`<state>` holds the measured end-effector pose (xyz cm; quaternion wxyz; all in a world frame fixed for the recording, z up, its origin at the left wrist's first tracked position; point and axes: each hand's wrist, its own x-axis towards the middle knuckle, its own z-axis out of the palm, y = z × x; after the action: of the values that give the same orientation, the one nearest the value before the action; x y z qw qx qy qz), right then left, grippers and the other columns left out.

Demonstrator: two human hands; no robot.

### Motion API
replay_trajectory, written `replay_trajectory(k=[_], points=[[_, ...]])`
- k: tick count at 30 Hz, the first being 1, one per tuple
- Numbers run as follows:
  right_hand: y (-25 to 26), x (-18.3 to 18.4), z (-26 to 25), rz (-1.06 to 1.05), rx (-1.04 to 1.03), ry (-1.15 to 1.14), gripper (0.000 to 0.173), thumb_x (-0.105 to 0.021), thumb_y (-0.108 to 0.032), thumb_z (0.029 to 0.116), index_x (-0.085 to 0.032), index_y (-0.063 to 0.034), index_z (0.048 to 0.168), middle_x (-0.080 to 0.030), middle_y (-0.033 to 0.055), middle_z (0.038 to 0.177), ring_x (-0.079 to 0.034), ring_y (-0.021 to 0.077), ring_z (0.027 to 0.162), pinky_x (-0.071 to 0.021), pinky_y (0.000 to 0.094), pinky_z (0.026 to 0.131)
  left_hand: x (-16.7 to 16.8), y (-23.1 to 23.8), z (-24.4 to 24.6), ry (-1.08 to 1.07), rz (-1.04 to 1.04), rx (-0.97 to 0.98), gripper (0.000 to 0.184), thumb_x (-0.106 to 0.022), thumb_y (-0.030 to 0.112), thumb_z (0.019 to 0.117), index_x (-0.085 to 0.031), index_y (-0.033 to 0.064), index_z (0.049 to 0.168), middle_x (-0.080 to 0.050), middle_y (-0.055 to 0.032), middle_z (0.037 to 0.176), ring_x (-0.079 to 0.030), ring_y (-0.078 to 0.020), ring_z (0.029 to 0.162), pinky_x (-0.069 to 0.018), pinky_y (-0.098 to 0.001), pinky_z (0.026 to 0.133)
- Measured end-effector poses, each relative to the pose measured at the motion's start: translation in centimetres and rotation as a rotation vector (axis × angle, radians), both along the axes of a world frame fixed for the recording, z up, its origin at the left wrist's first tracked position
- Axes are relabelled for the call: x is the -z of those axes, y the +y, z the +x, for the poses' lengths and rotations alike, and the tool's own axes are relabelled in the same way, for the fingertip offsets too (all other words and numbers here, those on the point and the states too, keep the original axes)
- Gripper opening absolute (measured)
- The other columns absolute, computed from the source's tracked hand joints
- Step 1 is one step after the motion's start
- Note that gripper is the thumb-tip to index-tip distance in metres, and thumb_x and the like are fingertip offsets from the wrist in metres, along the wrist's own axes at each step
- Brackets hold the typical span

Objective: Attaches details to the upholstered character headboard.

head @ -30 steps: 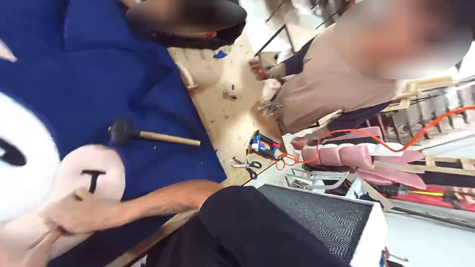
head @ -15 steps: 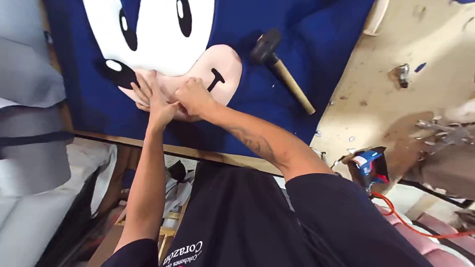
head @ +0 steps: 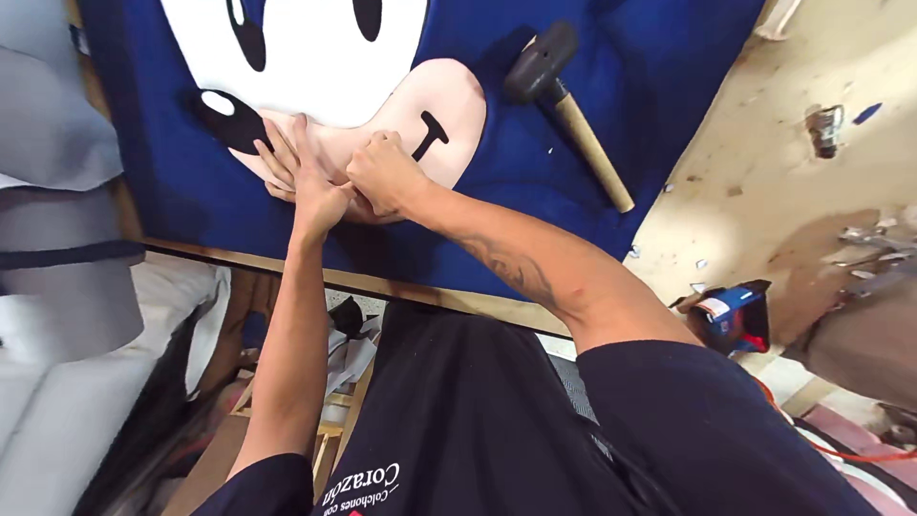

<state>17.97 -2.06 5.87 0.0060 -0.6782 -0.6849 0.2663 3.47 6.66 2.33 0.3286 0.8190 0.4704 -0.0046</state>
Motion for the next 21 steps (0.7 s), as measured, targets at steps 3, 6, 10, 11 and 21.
replay_trajectory(k=[3, 6, 10, 11, 21], points=[[0.0, -0.1, 0.1, 0.003, -0.015, -0.001, 0.023, -0.075, -0.020, 0.0775, -0.065, -0.0023, 0.089, -0.066, 0.0193, 0.092, -0.064, 0.0425, 0.094, -0.0475, 0.0599, 0.073, 0.0, 0.0, 0.0, 0.025, 0.007, 0.001, 0.118, -0.082, 0.046, 0.0661, -0.018, 0.0313, 0.165, 0.017, -0.0143, 0.172, 0.022, -0.0450, 0.154, 0.0065, -0.0802, 0.111], [-0.1, -0.3, 0.0, -0.001, 0.000, -0.012, 0.022, -0.073, -0.019, 0.0791, -0.064, -0.0023, 0.089, -0.066, 0.0194, 0.093, -0.063, 0.0422, 0.095, -0.0473, 0.0588, 0.073, -0.1, 0.0, 0.1, 0.037, 0.019, 0.003, 0.118, -0.081, 0.051, 0.0665, -0.019, 0.0318, 0.165, 0.015, -0.0136, 0.172, 0.021, -0.0445, 0.154, 0.0080, -0.0802, 0.111], [-0.9, 0.3, -0.7, 0.040, 0.127, -0.013, 0.023, -0.061, -0.019, 0.0918, -0.066, 0.0022, 0.098, -0.065, 0.0244, 0.105, -0.060, 0.0443, 0.107, -0.0460, 0.0595, 0.083, -0.1, 0.0, 0.0, 0.042, 0.025, 0.016, 0.119, -0.081, 0.057, 0.0673, -0.019, 0.0307, 0.165, 0.014, -0.0146, 0.172, 0.019, -0.0458, 0.154, 0.0035, -0.0800, 0.112], [-1.3, 0.6, -0.9, 0.068, 0.173, -0.004, 0.024, -0.058, -0.018, 0.0940, -0.067, 0.0028, 0.101, -0.065, 0.0236, 0.108, -0.060, 0.0427, 0.111, -0.0457, 0.0582, 0.087, -0.1, 0.1, 0.0, 0.037, 0.027, 0.020, 0.120, -0.081, 0.060, 0.0671, -0.019, 0.0301, 0.166, 0.014, -0.0155, 0.172, 0.018, -0.0463, 0.154, 0.0021, -0.0797, 0.113], [-0.7, 0.1, -0.6, 0.105, 0.142, -0.014, 0.015, -0.058, -0.010, 0.0944, -0.067, 0.0027, 0.092, -0.068, 0.0235, 0.098, -0.064, 0.0445, 0.102, -0.0492, 0.0583, 0.082, -0.7, -0.3, -0.3, 0.035, -0.002, 0.018, 0.117, -0.081, 0.040, 0.0708, -0.014, 0.0337, 0.166, 0.018, -0.0116, 0.172, 0.020, -0.0461, 0.154, 0.0003, -0.0833, 0.108]])
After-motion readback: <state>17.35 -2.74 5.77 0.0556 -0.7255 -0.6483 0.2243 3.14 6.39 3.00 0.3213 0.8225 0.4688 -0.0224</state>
